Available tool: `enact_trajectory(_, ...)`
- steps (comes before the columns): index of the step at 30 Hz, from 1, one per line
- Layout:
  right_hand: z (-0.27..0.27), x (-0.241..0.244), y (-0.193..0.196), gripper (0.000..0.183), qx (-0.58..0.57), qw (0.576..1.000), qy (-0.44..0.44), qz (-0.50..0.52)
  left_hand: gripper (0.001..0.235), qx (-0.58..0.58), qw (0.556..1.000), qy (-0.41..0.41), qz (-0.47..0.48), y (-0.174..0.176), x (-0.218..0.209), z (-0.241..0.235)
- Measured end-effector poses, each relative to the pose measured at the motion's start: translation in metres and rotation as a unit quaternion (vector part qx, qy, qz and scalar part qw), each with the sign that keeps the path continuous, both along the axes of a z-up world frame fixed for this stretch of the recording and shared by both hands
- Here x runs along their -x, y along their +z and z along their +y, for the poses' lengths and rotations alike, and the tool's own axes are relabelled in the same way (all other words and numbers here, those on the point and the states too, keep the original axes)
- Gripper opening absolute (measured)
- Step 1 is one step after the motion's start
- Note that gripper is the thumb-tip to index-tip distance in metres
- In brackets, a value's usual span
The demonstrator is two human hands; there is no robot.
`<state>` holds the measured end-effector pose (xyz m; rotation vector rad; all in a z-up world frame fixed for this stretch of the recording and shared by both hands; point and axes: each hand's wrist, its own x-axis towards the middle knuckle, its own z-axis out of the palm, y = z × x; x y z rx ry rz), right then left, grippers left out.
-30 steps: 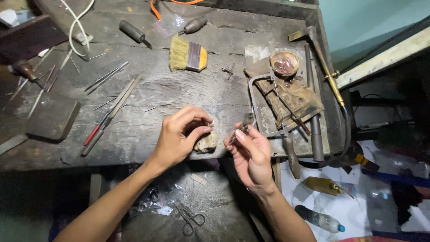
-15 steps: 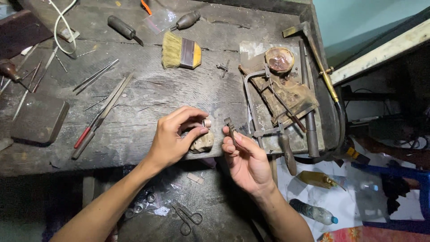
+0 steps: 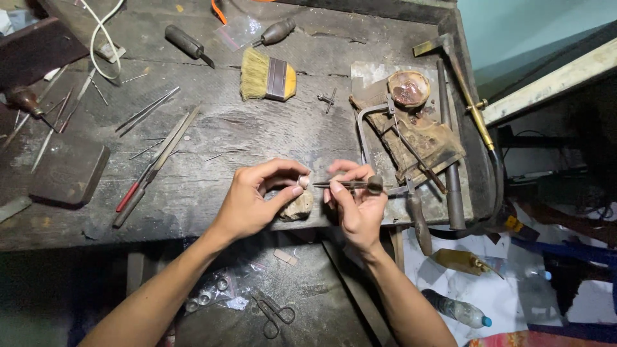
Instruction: Using a small hand tool to engrave or clean a jewelry component held in a wooden block
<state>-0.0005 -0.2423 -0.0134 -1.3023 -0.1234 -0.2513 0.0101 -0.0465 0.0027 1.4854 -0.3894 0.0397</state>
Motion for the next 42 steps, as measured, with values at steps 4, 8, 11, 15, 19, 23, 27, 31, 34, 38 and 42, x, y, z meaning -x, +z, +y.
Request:
enact_trajectory(4, 0.003, -0.002, -0.006, 0.018, -0.008, 0.998, 0.039, -0.039, 0.032, 0.037, 0.999, -0.006, 0.034, -0.001, 0.001, 0.000)
enact_trajectory(8, -0.002, -0.007, -0.011, 0.027, -0.017, 0.997, 0.067, -0.039, 0.032, 0.050, 0.998, -0.010, 0.036, 0.000, 0.002, 0.002)
enact_trajectory(11, 0.001, -0.007, -0.002, 0.036, -0.037, 0.995, 0.090, -0.025, 0.022, 0.007, 1.000, -0.003, 0.005, 0.002, -0.001, 0.006)
enact_trajectory(15, -0.005, -0.008, -0.011, 0.023, 0.007, 0.997, 0.069, -0.024, 0.018, -0.030, 0.999, 0.003, -0.026, 0.005, -0.001, 0.007)
enact_trajectory(19, -0.005, -0.009, -0.021, 0.016, 0.056, 0.997, 0.025, -0.037, 0.015, -0.051, 0.998, 0.018, -0.026, 0.002, -0.002, 0.007)
enact_trajectory(23, 0.006, -0.008, 0.007, 0.010, 0.137, 0.985, -0.012, -0.105, 0.018, -0.069, 0.997, 0.034, -0.031, -0.001, -0.002, 0.007)
enact_trajectory(27, 0.010, -0.010, 0.009, 0.007, 0.159, 0.979, -0.022, -0.130, 0.014, -0.079, 0.995, 0.031, -0.044, 0.002, -0.004, 0.008)
enact_trajectory(31, 0.016, -0.011, 0.018, 0.007, 0.214, 0.960, -0.036, -0.179, 0.012, -0.082, 0.995, 0.023, -0.056, 0.000, -0.005, 0.007)
enact_trajectory(34, 0.020, -0.009, 0.024, 0.006, 0.229, 0.953, -0.043, -0.191, 0.013, -0.085, 0.995, 0.028, -0.050, 0.000, -0.005, 0.006)
enact_trajectory(38, 0.016, -0.011, 0.012, 0.005, 0.228, 0.952, -0.045, -0.197, 0.015, -0.091, 0.994, 0.036, -0.051, -0.001, -0.005, 0.005)
enact_trajectory(42, 0.019, -0.010, 0.022, 0.007, 0.249, 0.944, -0.052, -0.211, 0.014, -0.083, 0.995, 0.039, -0.048, -0.004, -0.005, 0.005)
